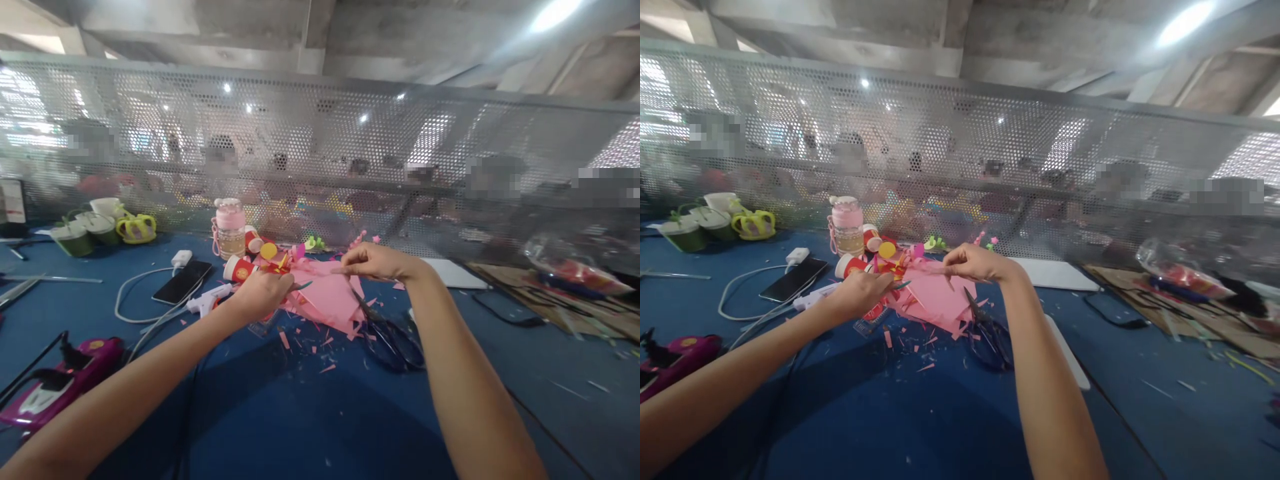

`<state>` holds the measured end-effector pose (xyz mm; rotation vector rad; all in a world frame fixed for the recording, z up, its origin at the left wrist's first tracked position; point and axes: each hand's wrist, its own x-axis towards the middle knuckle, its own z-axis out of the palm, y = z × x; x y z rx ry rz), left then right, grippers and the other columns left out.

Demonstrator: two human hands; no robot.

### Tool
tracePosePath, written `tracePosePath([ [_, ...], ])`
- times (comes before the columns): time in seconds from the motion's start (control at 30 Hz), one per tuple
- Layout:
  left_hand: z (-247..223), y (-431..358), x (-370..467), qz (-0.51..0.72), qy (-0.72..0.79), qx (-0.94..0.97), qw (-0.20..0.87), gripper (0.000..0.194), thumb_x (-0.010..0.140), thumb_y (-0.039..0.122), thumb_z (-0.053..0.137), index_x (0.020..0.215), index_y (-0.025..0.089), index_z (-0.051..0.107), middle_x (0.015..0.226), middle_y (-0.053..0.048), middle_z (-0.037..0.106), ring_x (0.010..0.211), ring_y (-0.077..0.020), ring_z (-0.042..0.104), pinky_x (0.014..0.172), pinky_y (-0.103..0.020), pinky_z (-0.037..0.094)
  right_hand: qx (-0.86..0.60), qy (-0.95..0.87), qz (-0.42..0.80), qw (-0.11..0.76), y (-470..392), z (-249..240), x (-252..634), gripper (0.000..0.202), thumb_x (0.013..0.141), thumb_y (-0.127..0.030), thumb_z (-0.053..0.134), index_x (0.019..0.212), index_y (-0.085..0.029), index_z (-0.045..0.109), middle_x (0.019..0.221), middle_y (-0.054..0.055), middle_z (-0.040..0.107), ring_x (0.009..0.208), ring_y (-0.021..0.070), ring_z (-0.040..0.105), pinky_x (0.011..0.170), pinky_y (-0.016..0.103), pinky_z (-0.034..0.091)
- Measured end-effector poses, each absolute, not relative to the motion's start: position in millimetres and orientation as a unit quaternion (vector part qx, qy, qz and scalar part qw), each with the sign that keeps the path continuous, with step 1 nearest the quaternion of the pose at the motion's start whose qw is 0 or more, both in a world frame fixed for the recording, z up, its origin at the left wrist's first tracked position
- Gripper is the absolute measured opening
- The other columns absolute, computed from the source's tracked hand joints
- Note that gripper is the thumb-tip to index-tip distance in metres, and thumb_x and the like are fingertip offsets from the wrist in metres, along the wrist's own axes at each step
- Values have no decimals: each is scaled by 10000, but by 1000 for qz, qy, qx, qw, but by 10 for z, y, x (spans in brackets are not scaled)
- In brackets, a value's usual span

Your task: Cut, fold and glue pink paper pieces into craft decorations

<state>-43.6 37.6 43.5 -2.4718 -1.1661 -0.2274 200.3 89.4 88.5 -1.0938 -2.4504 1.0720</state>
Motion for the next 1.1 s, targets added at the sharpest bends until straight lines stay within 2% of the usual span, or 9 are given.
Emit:
tracePosePath([
  [0.23, 496, 451, -468, -52, -438, -878, 188, 254, 881, 174, 324, 833, 126, 568, 689, -56, 596, 598, -141, 546, 519, -260, 339, -335, -814, 455, 135, 1091, 639, 2024, 425, 661, -551, 608, 596, -135, 550, 346, -117, 264, 310, 19, 195, 328, 191, 113],
  [0.4, 523, 506, -495, -143, -528, -819, 173, 289, 887, 182, 310, 814, 113, 581, 672, -68, 587, 604, -158, 539, 524, -268, 314, -298, -805, 491, 148, 1141, 586, 1991, 413, 690, -537, 594, 607, -137, 534, 364, -117, 262, 313, 11, 182, 325, 187, 96],
  [0.6, 450, 507, -392, -242, -590, -762, 114, 414, 909, 215, 235, 702, 127, 582, 597, -55, 586, 571, -156, 537, 560, -266, 344, -302, -788, 513, 156, 1208, 493, 1954, 434, 656, -567, 606, 594, -150, 501, 381, -118, 272, 312, 5, 171, 325, 186, 94],
  [0.83, 477, 599, -633, -254, -655, -701, 121, 381, 876, 171, 233, 731, 114, 580, 660, -101, 604, 630, -198, 564, 618, -308, 383, -370, -778, 493, 125, 1256, 378, 2125, 455, 603, -590, 630, 576, -160, 483, 344, -122, 272, 296, 11, 196, 323, 186, 110],
  [0.93, 605, 636, -878, -227, -689, -667, 171, 404, 882, 184, 192, 819, 90, 580, 751, -136, 621, 689, -229, 583, 627, -324, 395, -399, -770, 480, 132, 1236, 345, 2402, 465, 631, -601, 594, 548, -173, 434, 337, -117, 291, 295, 14, 215, 333, 184, 137],
  [1.03, 680, 625, -920, -87, -663, -713, 210, 353, 865, 142, 227, 937, 69, 565, 855, -157, 619, 773, -242, 595, 647, -322, 412, -420, -764, 473, 126, 1236, 326, 2573, 471, 616, -616, 592, 564, -171, 446, 340, -117, 301, 286, 12, 201, 326, 183, 130],
  [1.1, 660, 599, -831, -36, -624, -754, 203, 316, 843, 112, 280, 979, 72, 562, 873, -152, 619, 787, -238, 598, 646, -316, 420, -435, -760, 468, 122, 1250, 331, 2586, 462, 602, -608, 608, 587, -169, 464, 341, -122, 289, 284, 13, 200, 323, 179, 125],
])
